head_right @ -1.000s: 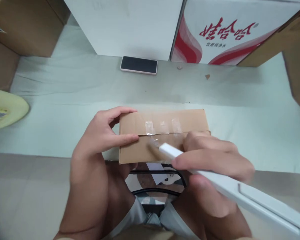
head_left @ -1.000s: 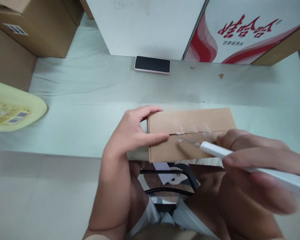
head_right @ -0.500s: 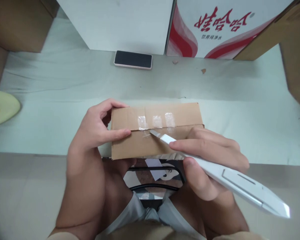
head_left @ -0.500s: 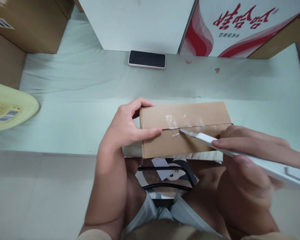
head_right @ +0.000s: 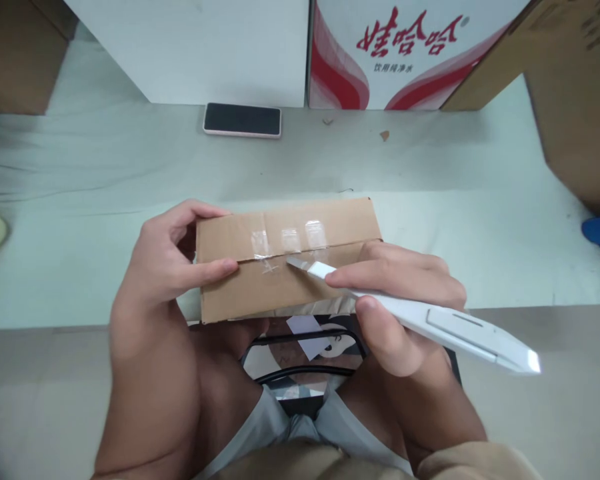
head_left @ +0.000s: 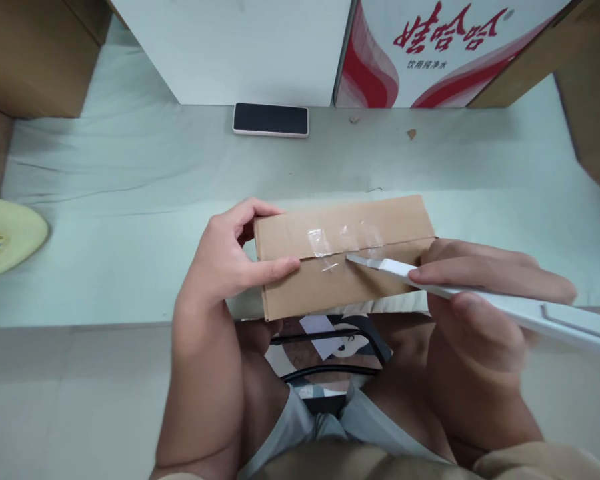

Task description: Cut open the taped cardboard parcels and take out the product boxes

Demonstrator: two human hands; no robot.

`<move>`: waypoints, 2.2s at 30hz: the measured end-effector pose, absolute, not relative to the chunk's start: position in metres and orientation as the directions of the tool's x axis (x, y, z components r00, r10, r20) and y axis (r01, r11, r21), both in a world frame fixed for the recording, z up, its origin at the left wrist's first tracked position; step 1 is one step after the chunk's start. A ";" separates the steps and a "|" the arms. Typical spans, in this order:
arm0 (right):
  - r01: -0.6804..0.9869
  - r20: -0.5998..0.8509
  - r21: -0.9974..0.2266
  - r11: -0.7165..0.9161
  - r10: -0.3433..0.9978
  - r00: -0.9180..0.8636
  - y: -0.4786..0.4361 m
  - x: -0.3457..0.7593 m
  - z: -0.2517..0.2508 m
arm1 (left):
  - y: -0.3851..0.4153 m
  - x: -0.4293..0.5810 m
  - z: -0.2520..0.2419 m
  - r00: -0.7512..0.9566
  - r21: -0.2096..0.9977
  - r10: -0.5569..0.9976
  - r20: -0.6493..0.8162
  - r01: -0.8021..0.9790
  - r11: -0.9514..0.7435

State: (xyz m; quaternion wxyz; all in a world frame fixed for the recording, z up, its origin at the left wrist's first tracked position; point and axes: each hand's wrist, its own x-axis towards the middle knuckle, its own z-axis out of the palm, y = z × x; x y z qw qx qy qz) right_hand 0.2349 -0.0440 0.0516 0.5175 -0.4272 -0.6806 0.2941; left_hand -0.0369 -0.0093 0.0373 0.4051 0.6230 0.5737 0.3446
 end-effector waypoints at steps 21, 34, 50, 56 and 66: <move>0.309 0.481 -0.816 0.488 0.870 -0.104 -0.044 0.224 0.058 | -0.010 -0.035 0.037 0.081 0.900 0.996 -0.032 0.435 -0.006; 0.351 0.541 -0.779 0.520 0.840 -0.043 -0.045 0.230 0.050 | -0.011 -0.035 0.038 0.085 0.895 0.995 -0.043 0.446 0.001; 0.218 0.573 -0.809 0.545 0.814 0.092 -0.045 0.231 0.067 | -0.011 -0.039 0.037 0.099 0.932 0.995 -0.002 0.362 -0.034; 0.291 0.563 -0.795 0.532 0.826 0.027 -0.046 0.232 0.063 | -0.007 -0.042 0.028 0.102 0.914 0.988 0.111 0.380 -0.142; 0.314 0.721 -0.692 0.650 0.604 0.340 -0.024 0.246 0.044 | -0.006 -0.041 0.021 0.019 0.922 0.967 0.253 0.299 -0.247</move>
